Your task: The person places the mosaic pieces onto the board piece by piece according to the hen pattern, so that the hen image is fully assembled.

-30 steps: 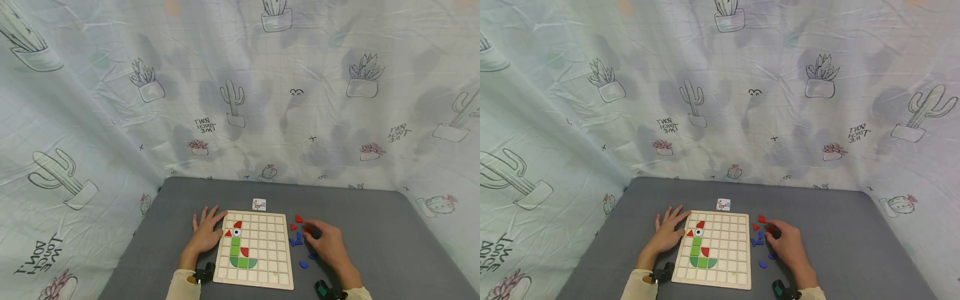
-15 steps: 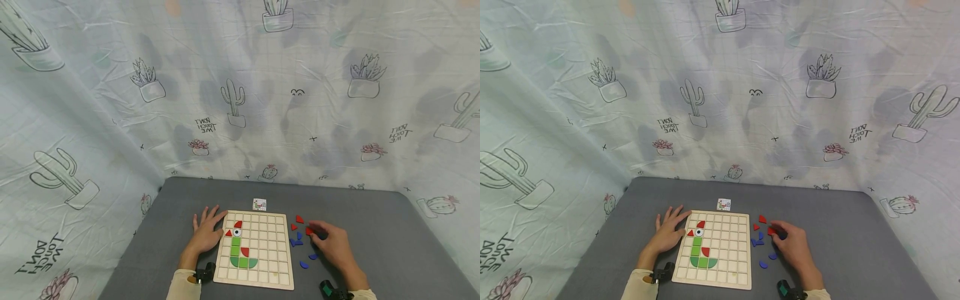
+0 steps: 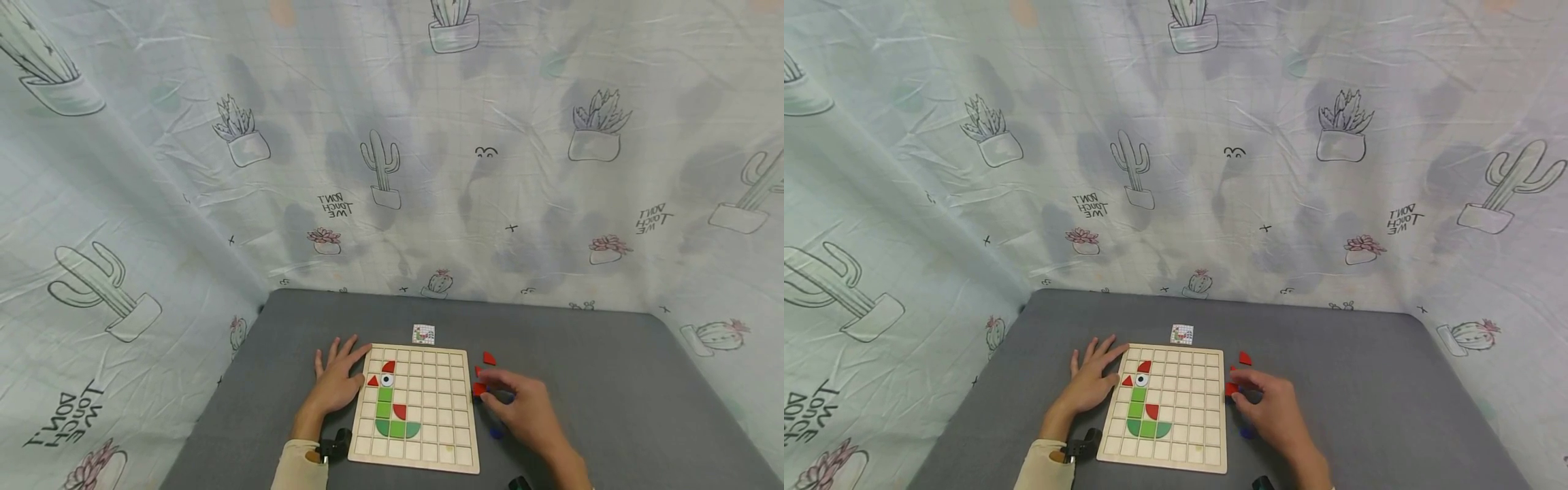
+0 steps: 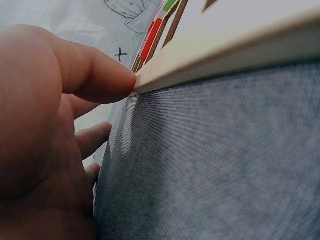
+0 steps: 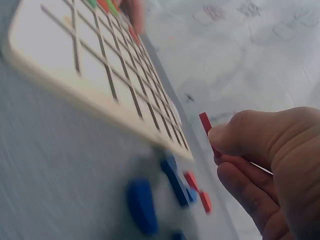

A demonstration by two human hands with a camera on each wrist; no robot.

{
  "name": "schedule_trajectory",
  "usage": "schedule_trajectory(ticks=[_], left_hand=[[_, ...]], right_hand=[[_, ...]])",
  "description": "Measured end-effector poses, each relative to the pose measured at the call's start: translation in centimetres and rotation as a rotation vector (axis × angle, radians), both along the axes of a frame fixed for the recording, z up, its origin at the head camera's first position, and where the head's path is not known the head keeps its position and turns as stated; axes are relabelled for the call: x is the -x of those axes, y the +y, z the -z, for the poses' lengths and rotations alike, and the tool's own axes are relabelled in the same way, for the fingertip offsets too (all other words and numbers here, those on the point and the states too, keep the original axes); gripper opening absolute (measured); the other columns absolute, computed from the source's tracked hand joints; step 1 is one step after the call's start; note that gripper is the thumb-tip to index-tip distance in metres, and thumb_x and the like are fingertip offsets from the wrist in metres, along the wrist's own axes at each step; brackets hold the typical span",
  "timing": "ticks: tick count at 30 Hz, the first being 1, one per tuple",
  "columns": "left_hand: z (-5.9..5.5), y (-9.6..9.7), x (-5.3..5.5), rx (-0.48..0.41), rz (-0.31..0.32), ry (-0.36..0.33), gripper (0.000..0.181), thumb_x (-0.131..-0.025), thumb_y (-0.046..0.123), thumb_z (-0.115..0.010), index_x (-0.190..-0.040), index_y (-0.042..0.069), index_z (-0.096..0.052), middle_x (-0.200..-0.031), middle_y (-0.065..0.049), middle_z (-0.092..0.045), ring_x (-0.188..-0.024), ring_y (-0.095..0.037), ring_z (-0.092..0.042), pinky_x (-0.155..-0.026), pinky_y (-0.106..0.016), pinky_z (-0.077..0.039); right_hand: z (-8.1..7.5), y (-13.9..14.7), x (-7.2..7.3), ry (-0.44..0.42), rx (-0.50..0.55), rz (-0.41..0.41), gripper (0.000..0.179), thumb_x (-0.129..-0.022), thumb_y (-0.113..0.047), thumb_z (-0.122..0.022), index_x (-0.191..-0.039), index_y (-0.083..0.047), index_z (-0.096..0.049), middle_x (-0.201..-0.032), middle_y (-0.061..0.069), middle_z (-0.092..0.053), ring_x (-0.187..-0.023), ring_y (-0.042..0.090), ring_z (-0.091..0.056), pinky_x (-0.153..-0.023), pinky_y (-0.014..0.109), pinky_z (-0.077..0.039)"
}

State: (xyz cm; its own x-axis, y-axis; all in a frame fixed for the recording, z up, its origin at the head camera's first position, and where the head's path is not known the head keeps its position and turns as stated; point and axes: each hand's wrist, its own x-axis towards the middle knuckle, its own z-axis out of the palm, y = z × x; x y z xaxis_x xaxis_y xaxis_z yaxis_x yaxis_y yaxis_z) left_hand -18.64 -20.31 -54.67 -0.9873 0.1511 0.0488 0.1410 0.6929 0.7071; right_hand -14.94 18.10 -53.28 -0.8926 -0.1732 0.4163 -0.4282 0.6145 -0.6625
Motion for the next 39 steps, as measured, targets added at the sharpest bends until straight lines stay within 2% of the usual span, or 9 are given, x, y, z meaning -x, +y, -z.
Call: schedule_trajectory(ticks=[8, 17, 22, 28, 36, 39], left_hand=[[-0.1, 0.1, 0.0, 0.005, -0.006, 0.002, 0.064, -0.097, 0.004, -0.063, -0.16, 0.019, -0.06, -0.178, -0.019, -0.034, -0.168, -0.053, -0.008, -0.127, -0.078, 0.013], [-0.2, 0.1, 0.0, 0.008, -0.01, 0.002, 0.064, -0.098, 0.004, -0.063, -0.16, 0.019, -0.06, -0.178, -0.02, -0.034, -0.168, -0.053, -0.008, -0.127, -0.078, 0.013], [-0.1, 0.1, 0.0, 0.01, -0.01, 0.005, 0.063, -0.098, 0.004, -0.063, -0.16, 0.018, -0.06, -0.177, -0.02, -0.034, -0.168, -0.053, -0.009, -0.127, -0.078, 0.013], [0.0, 0.2, 0.0, 0.008, -0.01, 0.006, 0.063, -0.097, 0.003, -0.062, -0.159, 0.017, -0.06, -0.177, -0.021, -0.035, -0.168, -0.054, -0.009, -0.127, -0.078, 0.013], [0.0, 0.2, 0.1, 0.0, -0.008, 0.015, 0.062, -0.097, 0.004, -0.062, -0.158, 0.016, -0.061, -0.177, -0.022, -0.035, -0.168, -0.054, -0.009, -0.127, -0.078, 0.013], [0.0, 0.2, 0.0, 0.0, -0.005, 0.013, 0.062, -0.097, 0.004, -0.061, -0.158, 0.016, -0.061, -0.177, -0.022, -0.035, -0.168, -0.054, -0.009, -0.127, -0.078, 0.013]], right_hand=[[0.2, -3.2, -0.7, -0.103, 0.022, -0.085, 0.035, -0.084, 0.0, -0.091, -0.116, -0.012, -0.084, -0.107, -0.006, -0.084, -0.093, 0.008, -0.079, -0.081, 0.034, -0.067], [0.9, -6.5, -0.7, -0.125, 0.104, -0.239, 0.032, -0.084, 0.002, -0.089, -0.114, -0.007, -0.084, -0.109, 0.002, -0.085, -0.095, 0.013, -0.081, -0.085, 0.033, -0.069], [1.2, -7.8, -0.7, -0.159, 0.116, -0.288, 0.03, -0.087, -0.001, -0.088, -0.115, -0.006, -0.083, -0.109, 0.004, -0.085, -0.097, 0.013, -0.081, -0.086, 0.033, -0.068], [1.3, -9.0, -0.7, -0.138, 0.093, -0.32, 0.027, -0.088, 0.001, -0.087, -0.114, -0.006, -0.084, -0.107, 0.003, -0.085, -0.098, 0.015, -0.082, -0.087, 0.032, -0.068], [1.4, -9.9, -0.5, 0.005, -0.015, -0.315, 0.031, -0.081, 0.002, -0.089, -0.11, -0.008, -0.085, -0.106, -0.001, -0.085, -0.1, 0.01, -0.079, -0.088, 0.031, -0.067], [1.4, -10.0, -0.6, 0.008, -0.022, -0.318, 0.031, -0.081, 0.003, -0.089, -0.11, -0.007, -0.085, -0.105, 0.0, -0.085, -0.1, 0.011, -0.079, -0.087, 0.032, -0.067]])
